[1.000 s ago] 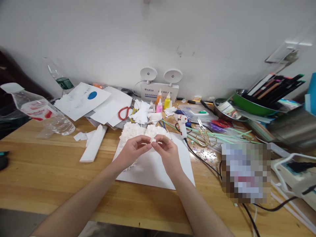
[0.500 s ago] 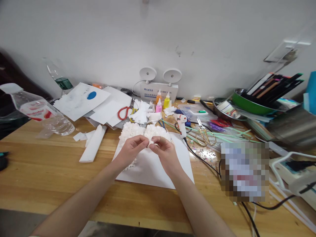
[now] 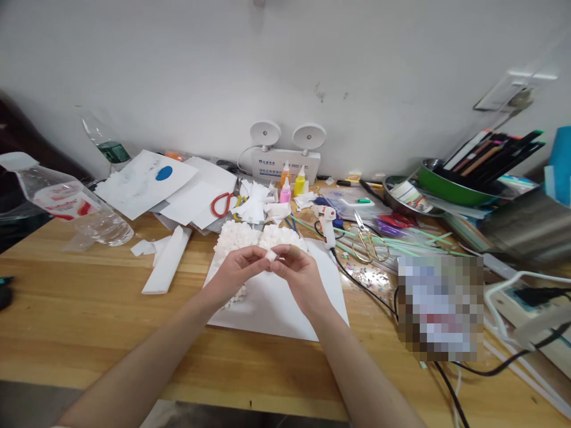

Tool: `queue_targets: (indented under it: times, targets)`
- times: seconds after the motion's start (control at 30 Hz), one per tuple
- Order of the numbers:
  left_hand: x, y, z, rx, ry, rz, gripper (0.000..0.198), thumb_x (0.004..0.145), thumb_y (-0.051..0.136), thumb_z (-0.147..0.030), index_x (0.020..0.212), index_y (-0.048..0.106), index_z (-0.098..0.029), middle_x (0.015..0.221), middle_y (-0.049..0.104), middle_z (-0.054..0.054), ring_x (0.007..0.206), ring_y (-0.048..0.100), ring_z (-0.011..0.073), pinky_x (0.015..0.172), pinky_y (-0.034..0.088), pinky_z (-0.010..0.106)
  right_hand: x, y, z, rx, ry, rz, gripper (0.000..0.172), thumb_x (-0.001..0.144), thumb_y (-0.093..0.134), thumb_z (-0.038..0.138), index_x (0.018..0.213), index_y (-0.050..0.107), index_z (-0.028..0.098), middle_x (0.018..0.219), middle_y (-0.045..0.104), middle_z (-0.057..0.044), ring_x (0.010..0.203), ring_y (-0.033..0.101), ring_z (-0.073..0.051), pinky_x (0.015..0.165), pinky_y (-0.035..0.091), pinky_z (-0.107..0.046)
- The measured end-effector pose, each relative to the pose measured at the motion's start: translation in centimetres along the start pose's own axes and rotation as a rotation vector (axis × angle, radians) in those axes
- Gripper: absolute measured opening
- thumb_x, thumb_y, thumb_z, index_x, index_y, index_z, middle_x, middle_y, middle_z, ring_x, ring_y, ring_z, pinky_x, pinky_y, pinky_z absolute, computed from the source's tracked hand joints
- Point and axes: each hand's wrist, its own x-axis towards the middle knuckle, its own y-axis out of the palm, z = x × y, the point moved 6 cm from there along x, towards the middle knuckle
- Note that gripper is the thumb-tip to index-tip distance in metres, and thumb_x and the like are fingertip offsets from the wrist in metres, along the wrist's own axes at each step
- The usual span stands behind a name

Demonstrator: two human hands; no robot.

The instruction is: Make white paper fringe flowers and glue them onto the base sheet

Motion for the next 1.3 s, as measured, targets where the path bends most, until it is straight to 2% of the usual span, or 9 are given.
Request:
queue_targets:
  times: [0.17, 0.5, 0.63, 0.7, 0.8, 0.9, 1.13, 1.3]
  targets:
    - [0.0, 0.2, 0.4, -0.128, -0.068, 0.071, 0.013, 0.071, 0.062, -0.027, 0.072, 0.06, -0.015, 0.065, 0.058, -0.001, 0.068, 0.053, 0.009, 0.072, 0.041, 0.025, -0.2, 0.7, 0.7, -0.102, -0.054, 0.133, 0.016, 0.068, 0.066, 0.032, 0.084, 0.064, 0.028, 0.09, 0.053, -0.001, 0.066, 0.049, -0.012, 0.062, 0.045, -0.029]
    - [0.0, 0.2, 0.1, -0.065, -0.052, 0.082, 0.016, 0.073, 0.06, -0.03, 0.073, 0.061, -0.014, 0.067, 0.056, 0.0, 0.068, 0.051, 0.009, 0.071, 0.039, 0.023, -0.3, 0.9, 0.7, -0.037, -0.065, 0.139, 0.008, 0.071, 0.064, 0.023, 0.079, 0.065, 0.026, 0.084, 0.048, 0.001, 0.067, 0.049, -0.011, 0.061, 0.044, -0.028]
    - [0.0, 0.0, -0.3, 0.061, 0.017, 0.032, 0.016, 0.074, 0.058, -0.031, 0.074, 0.059, -0.015, 0.069, 0.056, 0.0, 0.068, 0.052, 0.0097, 0.067, 0.04, 0.022, -0.2, 0.4, 1.0, -0.143, -0.089, 0.098, 0.015, 0.071, 0.064, 0.026, 0.086, 0.064, 0.028, 0.083, 0.053, 0.0, 0.069, 0.05, -0.012, 0.064, 0.044, -0.029]
    - [-0.1, -0.3, -0.7, 0.203, 0.09, -0.023, 0.015, 0.075, 0.056, -0.03, 0.077, 0.058, -0.015, 0.073, 0.058, 0.001, 0.071, 0.053, 0.011, 0.067, 0.04, 0.023, -0.1, -0.2, 1.3, -0.292, -0.123, 0.047, 0.021, 0.07, 0.065, 0.028, 0.09, 0.063, 0.027, 0.085, 0.056, -0.001, 0.072, 0.05, -0.014, 0.068, 0.043, -0.03]
    - [-0.2, -0.6, -1.5, 0.489, 0.218, -0.092, 0.014, 0.077, 0.054, -0.029, 0.078, 0.058, -0.016, 0.076, 0.059, 0.002, 0.073, 0.054, 0.0125, 0.067, 0.04, 0.023, 0.0, -0.8, 2.0, -0.522, -0.2, -0.011, 0.02, 0.068, 0.067, 0.029, 0.087, 0.063, 0.023, 0.085, 0.058, -0.003, 0.076, 0.05, -0.016, 0.072, 0.041, -0.032]
    - [-0.4, -0.5, -1.9, 0.668, 0.311, -0.091, 0.012, 0.078, 0.052, -0.028, 0.078, 0.057, -0.016, 0.075, 0.059, 0.002, 0.071, 0.053, 0.0124, 0.067, 0.04, 0.024, 0.0, -0.8, 2.7, -0.661, -0.254, -0.016, 0.017, 0.069, 0.065, 0.03, 0.083, 0.062, 0.021, 0.081, 0.059, -0.003, 0.077, 0.051, -0.017, 0.071, 0.041, -0.031]
    - [-0.4, -0.2, -2.0, 0.85, 0.413, -0.061, 0.012, 0.079, 0.049, -0.026, 0.078, 0.057, -0.017, 0.074, 0.059, 0.003, 0.072, 0.052, 0.0138, 0.07, 0.04, 0.026, -0.4, 0.1, 3.9, -0.871, -0.372, 0.059, 0.009, 0.072, 0.062, 0.025, 0.079, 0.06, 0.021, 0.078, 0.06, -0.003, 0.079, 0.054, -0.017, 0.074, 0.041, -0.032]
    - [-0.6, -0.1, -2.2, 0.825, 0.442, -0.08, 0.009, 0.078, 0.05, -0.024, 0.079, 0.056, -0.017, 0.075, 0.059, 0.002, 0.073, 0.052, 0.0136, 0.07, 0.041, 0.026, -0.3, 0.1, 3.7, -0.868, -0.365, 0.086, 0.005, 0.075, 0.058, 0.026, 0.077, 0.06, 0.021, 0.075, 0.06, -0.003, 0.077, 0.054, -0.017, 0.073, 0.041, -0.032]
